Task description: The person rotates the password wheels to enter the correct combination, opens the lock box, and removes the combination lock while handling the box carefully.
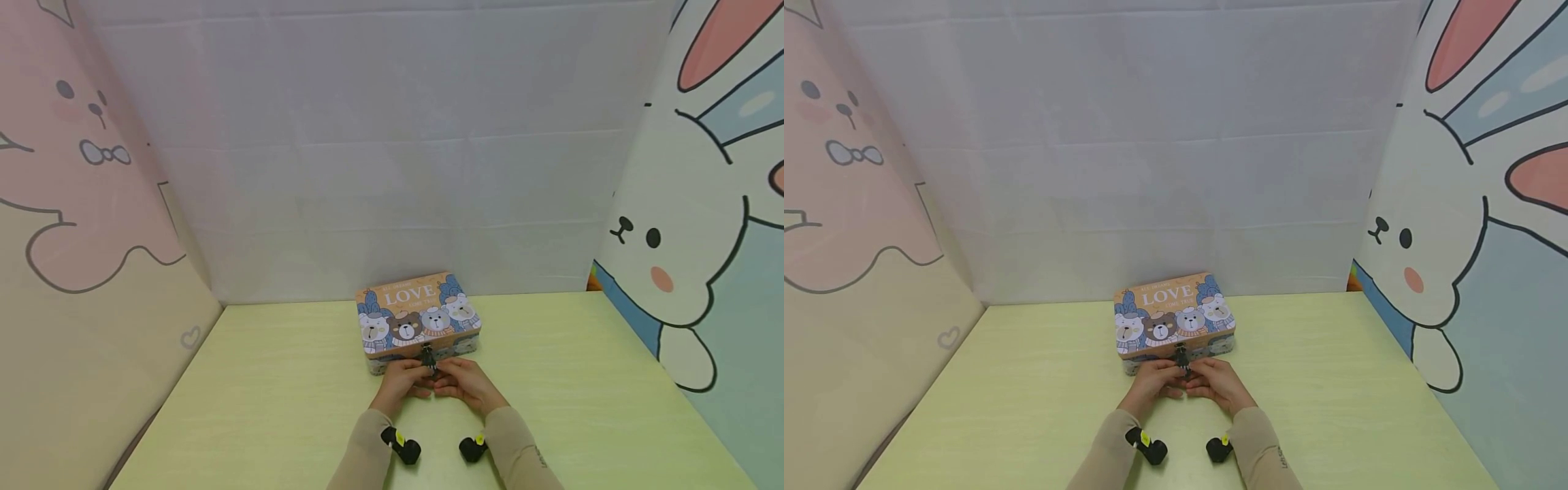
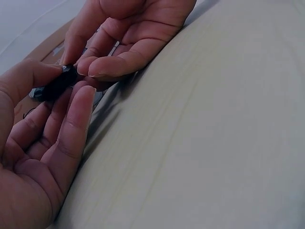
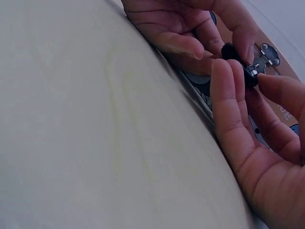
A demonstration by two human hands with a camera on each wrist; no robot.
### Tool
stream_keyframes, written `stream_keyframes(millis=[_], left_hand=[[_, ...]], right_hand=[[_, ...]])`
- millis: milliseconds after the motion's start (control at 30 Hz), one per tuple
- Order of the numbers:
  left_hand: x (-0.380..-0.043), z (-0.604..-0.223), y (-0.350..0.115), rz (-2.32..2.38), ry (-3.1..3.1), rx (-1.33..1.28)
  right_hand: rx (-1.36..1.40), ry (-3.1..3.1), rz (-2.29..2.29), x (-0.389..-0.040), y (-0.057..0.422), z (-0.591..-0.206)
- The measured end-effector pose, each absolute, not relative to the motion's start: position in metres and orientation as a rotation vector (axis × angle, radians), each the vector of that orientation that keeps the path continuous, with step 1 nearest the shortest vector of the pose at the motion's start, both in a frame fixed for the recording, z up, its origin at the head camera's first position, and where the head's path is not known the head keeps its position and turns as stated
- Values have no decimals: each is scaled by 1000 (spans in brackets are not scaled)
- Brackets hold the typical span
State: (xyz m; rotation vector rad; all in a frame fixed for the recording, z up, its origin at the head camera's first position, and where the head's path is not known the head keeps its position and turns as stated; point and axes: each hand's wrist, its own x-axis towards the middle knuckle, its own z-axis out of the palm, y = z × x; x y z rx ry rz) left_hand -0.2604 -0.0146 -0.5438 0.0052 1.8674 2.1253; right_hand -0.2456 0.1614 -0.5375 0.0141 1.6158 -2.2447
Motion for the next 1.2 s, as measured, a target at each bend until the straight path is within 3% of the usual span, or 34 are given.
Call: stream_keyframes(millis=[1200], left_hand=[[-262,-544,-13,2085,1892,-47]], right_hand=[[30,1628,-2243,-248,162,-540]])
